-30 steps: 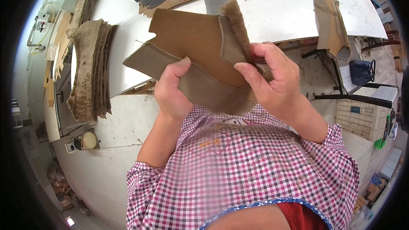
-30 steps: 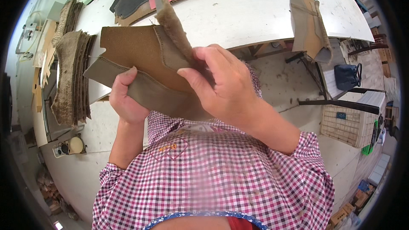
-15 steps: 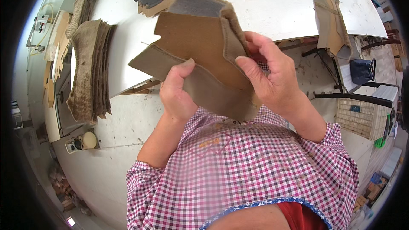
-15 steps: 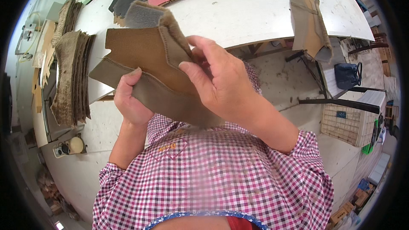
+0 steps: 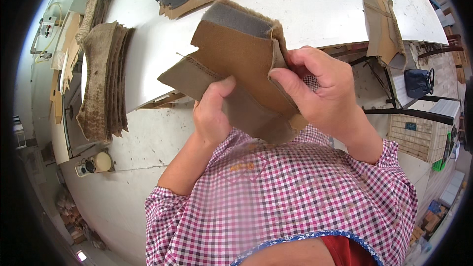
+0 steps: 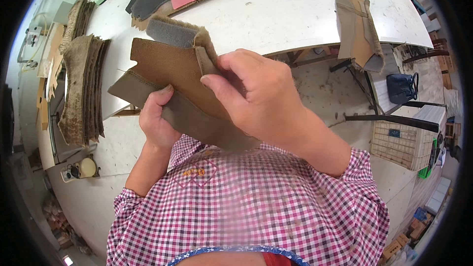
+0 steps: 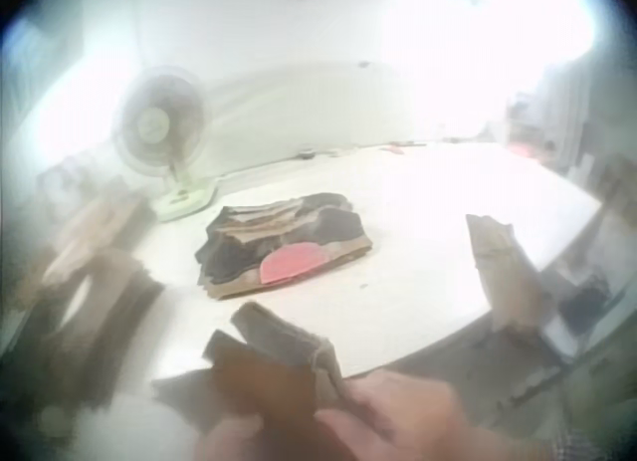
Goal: The person repeatedly picks up tan leather shoe parts from a table, turns them over, and inspects the edges and seams by hand. The parts are placed back on the table after each inspection. A second person briefly appears in the background.
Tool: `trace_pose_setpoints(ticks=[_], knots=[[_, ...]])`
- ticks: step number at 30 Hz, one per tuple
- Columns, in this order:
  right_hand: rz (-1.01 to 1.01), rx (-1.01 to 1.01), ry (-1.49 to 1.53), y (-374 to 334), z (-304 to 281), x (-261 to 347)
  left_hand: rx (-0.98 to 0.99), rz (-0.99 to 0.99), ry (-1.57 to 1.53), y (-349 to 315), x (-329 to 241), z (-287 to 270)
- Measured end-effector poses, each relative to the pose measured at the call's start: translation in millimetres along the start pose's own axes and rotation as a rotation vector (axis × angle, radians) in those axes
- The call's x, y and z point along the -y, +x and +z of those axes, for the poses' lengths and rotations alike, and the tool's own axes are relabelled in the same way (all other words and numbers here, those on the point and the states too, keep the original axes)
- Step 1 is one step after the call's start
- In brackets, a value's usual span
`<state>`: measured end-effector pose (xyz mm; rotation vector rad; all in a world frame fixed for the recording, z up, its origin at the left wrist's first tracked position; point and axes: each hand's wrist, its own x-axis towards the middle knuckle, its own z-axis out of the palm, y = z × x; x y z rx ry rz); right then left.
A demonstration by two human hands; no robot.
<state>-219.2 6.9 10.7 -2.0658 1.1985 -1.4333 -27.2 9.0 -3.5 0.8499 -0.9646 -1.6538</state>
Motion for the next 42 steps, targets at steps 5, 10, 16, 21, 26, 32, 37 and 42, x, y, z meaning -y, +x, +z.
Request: trace_pose_setpoints(ticks=[5,10,16,21,26,32,37,42], knots=[[0.109,0.05,0.288,-7,-7,-4,0.001,-0.138,-0.12,1,5,-4],[0.137,-0.026,0.166,-1,-1,1,-0.027,-0.106,-0.04,3,7,-2],[0.081,-0.014,0.124,2,-7,4,-0.005,-0.155,-0.073,4,14,-4],[-0.063,-0.048,0.117,4,-6,-6,0.016,-0.213,-0.02,5,13,0],[-0.098,0.114,0.183,9,-16,-24,0.014,-0.188,-0.004,6,10,8],[-0.002,0.082,0.036,17,-16,-21,-0.025,-0.161,0.106,11,2,14],[0.199,0.099,0.054,36,-23,-25,0.016,-0.196,-0.066,38,0,-2],[0.363,-0.126,0.466,52,-21,-49,0.305,-0.069,-0.503,46,8,-11]])
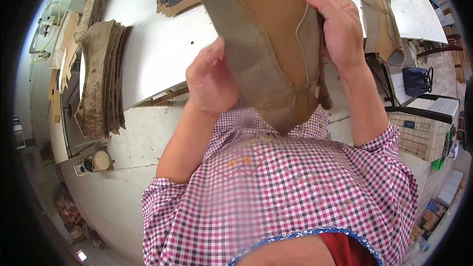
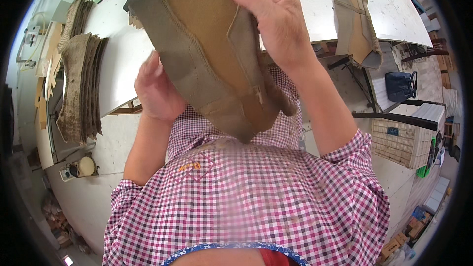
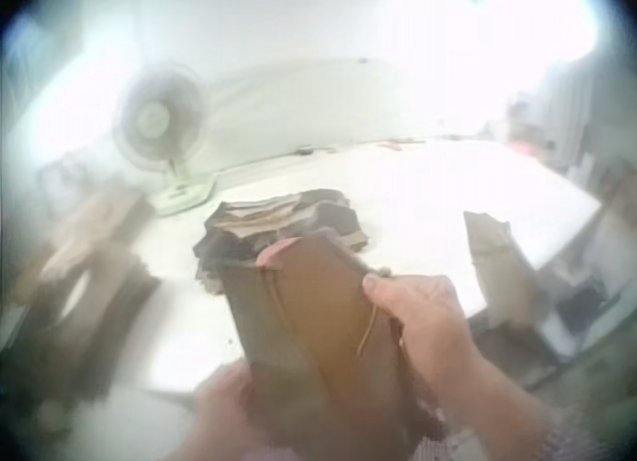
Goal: The person repeatedly picks up tan leather shoe parts from a table, turns them over, and inspects the edges and seams by hand. The parts are placed back on the table after each inspection. A second person briefly appears in the background.
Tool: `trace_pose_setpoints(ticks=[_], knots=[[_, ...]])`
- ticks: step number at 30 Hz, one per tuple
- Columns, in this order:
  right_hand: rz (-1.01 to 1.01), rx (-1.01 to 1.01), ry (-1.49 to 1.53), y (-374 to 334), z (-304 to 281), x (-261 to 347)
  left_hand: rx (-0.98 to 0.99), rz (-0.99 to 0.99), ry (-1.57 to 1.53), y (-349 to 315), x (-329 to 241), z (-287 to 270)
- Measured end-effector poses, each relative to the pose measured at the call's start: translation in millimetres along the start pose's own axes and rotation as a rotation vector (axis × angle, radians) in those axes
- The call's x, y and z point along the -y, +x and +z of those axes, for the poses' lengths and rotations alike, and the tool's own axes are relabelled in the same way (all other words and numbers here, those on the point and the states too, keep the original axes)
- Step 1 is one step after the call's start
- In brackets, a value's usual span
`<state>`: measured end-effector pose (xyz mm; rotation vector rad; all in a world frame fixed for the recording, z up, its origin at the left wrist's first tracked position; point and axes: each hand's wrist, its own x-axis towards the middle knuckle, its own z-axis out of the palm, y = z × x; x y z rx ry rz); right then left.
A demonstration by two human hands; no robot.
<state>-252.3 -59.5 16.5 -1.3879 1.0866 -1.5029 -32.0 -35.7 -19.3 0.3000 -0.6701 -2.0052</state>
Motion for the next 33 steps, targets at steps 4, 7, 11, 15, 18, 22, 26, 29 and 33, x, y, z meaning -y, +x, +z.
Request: trace_pose_setpoints(ticks=[4,7,11,15,18,22,26,29,33], knots=[[0.153,-0.307,0.125,12,9,-4,0.054,-0.175,0.061,-22,31,-26],[0.213,-0.338,0.242,17,11,-1,-0.059,-0.057,0.559,-27,42,-21],[0.072,-0.38,0.123,13,12,-5,-0.215,0.193,0.95,-23,42,0],[0.189,-0.413,0.235,13,2,-22,-0.235,0.15,0.894,-26,38,-10],[0.284,-0.481,0.301,12,8,-17,-0.258,0.025,0.68,-18,33,-3],[0.354,-0.549,0.47,15,16,-9,-0.195,-0.199,0.185,-28,47,-26],[0.312,-0.474,0.55,29,13,-21,0.191,-0.353,0.197,-30,51,-40],[0.384,-0.19,0.566,18,18,-18,0.087,-0.426,0.402,-32,41,-27],[0.637,0.043,0.424,-13,11,-19,-0.025,-0.312,0.523,-31,30,-13]])
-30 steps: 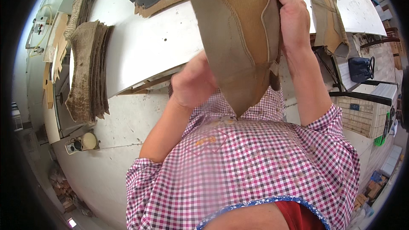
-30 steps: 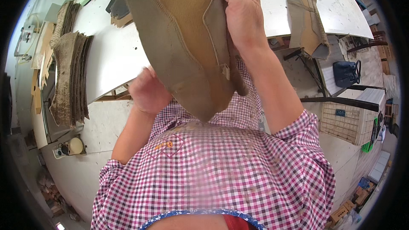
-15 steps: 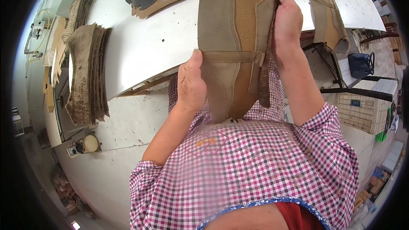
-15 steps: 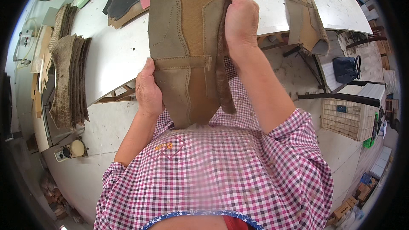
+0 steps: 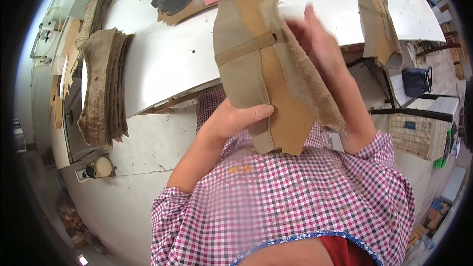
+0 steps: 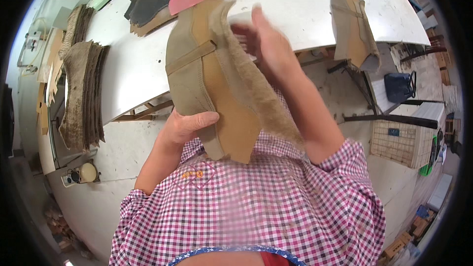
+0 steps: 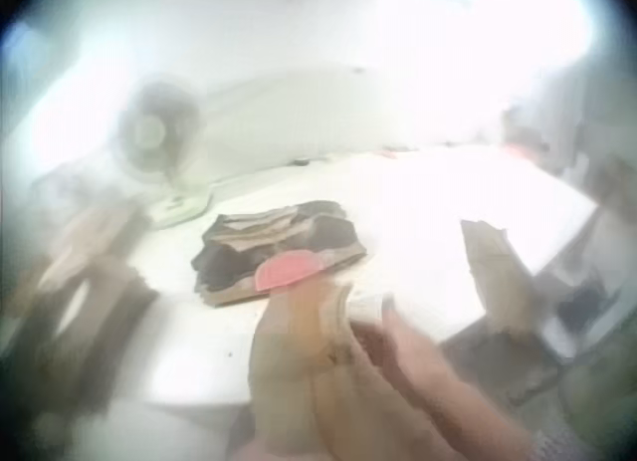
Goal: The person repeatedly picks up tan leather shoe parts from a table, turns them over, and inspects the edges and seams by hand. The parts are placed back on the table after each inspection. A second person briefly appears in the background.
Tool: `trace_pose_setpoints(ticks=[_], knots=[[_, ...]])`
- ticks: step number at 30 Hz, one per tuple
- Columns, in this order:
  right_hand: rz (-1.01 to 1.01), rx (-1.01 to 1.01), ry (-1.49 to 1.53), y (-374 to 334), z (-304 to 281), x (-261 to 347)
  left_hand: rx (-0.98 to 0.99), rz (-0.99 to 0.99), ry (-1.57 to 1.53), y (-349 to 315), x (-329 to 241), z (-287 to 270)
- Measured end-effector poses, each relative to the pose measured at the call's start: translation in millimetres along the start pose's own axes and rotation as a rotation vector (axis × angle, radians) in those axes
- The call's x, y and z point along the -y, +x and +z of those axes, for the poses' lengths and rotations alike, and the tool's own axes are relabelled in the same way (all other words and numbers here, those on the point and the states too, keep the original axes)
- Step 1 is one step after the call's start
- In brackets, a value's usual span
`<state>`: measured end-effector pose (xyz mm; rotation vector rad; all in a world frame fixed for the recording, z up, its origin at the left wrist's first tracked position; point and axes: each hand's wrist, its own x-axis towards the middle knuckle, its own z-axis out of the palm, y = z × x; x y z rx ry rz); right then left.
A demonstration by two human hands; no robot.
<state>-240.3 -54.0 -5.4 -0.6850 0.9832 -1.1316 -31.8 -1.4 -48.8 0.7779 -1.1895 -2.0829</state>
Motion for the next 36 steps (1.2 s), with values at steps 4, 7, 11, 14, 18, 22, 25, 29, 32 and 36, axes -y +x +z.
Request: trace_pose_setpoints(ticks=[4,7,11,14,18,22,25,29,32,36], knots=[[-0.104,0.066,-0.23,-18,-26,-57,-0.038,0.086,0.025,-3,-9,7],[0.021,0.163,-0.05,-14,-46,-52,-0.052,0.111,0.033,-11,-10,5],[0.139,0.191,0.143,-9,-56,-37,-0.083,0.039,-0.12,-21,-30,11],[-0.166,0.025,-0.134,-6,-53,-17,-0.115,0.026,-0.273,-27,-29,16],[-0.402,-0.055,-0.397,4,-41,-40,-0.138,0.077,-0.341,-24,-31,31],[-0.301,0.026,-0.138,4,-15,-71,-0.177,0.1,-0.357,-24,-31,35],[-0.247,-0.02,-0.358,18,-35,-59,-0.225,0.207,0.251,-24,-32,21],[-0.57,-0.237,-0.713,19,-49,-27,-0.223,0.219,-0.191,-25,-36,24],[-0.922,-0.256,-0.82,-26,-35,8,-0.242,0.282,-0.183,-22,-35,21],[-1.181,-0.081,-1.218,-66,-4,5,-0.266,0.327,0.055,-17,-38,20]])
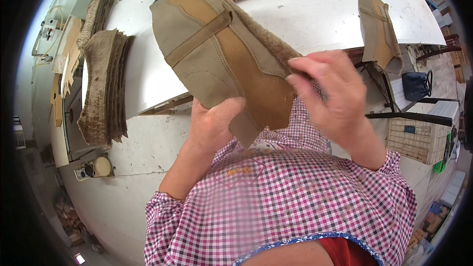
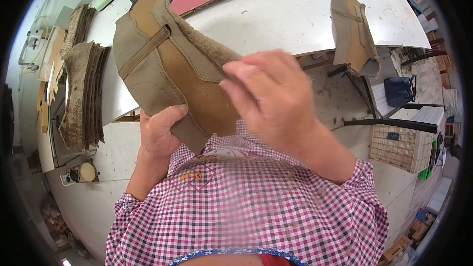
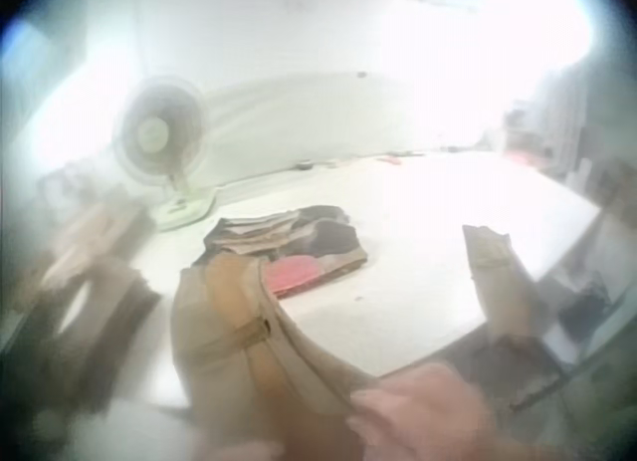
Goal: The person repeatedly picks up tan leather shoe parts from a table, turns them over, and inspects the edges and seams by hand. The parts are placed back on the table after each inspection. A second person briefly appears in the background.
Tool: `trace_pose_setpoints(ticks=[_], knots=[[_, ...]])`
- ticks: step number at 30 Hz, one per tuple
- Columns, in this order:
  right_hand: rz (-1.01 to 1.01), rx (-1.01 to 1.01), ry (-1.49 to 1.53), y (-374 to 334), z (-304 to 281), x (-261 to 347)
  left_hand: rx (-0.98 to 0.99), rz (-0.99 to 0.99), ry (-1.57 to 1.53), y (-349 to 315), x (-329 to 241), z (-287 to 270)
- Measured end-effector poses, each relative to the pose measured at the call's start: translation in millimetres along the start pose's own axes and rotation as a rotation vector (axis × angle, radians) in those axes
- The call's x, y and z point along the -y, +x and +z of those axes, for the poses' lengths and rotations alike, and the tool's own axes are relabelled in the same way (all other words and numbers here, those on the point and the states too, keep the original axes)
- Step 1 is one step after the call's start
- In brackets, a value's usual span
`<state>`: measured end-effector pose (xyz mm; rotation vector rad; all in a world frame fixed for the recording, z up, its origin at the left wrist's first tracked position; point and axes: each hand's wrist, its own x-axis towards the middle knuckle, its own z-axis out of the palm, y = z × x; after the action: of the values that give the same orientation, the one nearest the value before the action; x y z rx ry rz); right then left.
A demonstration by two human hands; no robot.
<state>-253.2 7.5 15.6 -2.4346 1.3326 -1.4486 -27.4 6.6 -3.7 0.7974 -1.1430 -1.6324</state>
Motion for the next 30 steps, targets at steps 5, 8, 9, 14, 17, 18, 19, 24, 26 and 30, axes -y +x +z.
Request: trace_pose_setpoints(ticks=[5,8,9,14,17,18,19,24,26,30], knots=[[0.24,0.084,0.134,-5,8,13,-0.034,-0.023,-0.176,-4,-4,7],[0.341,0.167,0.298,-5,4,12,-0.007,-0.003,-0.12,-4,-6,6],[0.381,0.187,0.35,-5,2,12,-0.024,-0.013,-0.126,-4,-6,7],[0.433,0.264,0.412,-7,-2,12,-0.015,-0.07,-0.125,-1,-2,-1],[0.45,0.271,0.39,-4,-5,17,-0.04,-0.075,-0.104,-2,1,-3],[0.452,0.254,0.391,-5,-4,18,-0.065,-0.068,-0.095,-3,4,-2],[0.455,0.235,0.392,-6,-2,19,-0.089,-0.062,-0.086,-3,5,-1],[0.353,0.17,0.322,-8,2,21,-0.082,-0.038,-0.091,1,6,3],[0.39,0.204,0.357,-10,1,19,-0.075,-0.034,-0.074,3,6,3],[0.421,0.196,0.521,-7,8,15,-0.057,-0.003,-0.113,1,1,-9]])
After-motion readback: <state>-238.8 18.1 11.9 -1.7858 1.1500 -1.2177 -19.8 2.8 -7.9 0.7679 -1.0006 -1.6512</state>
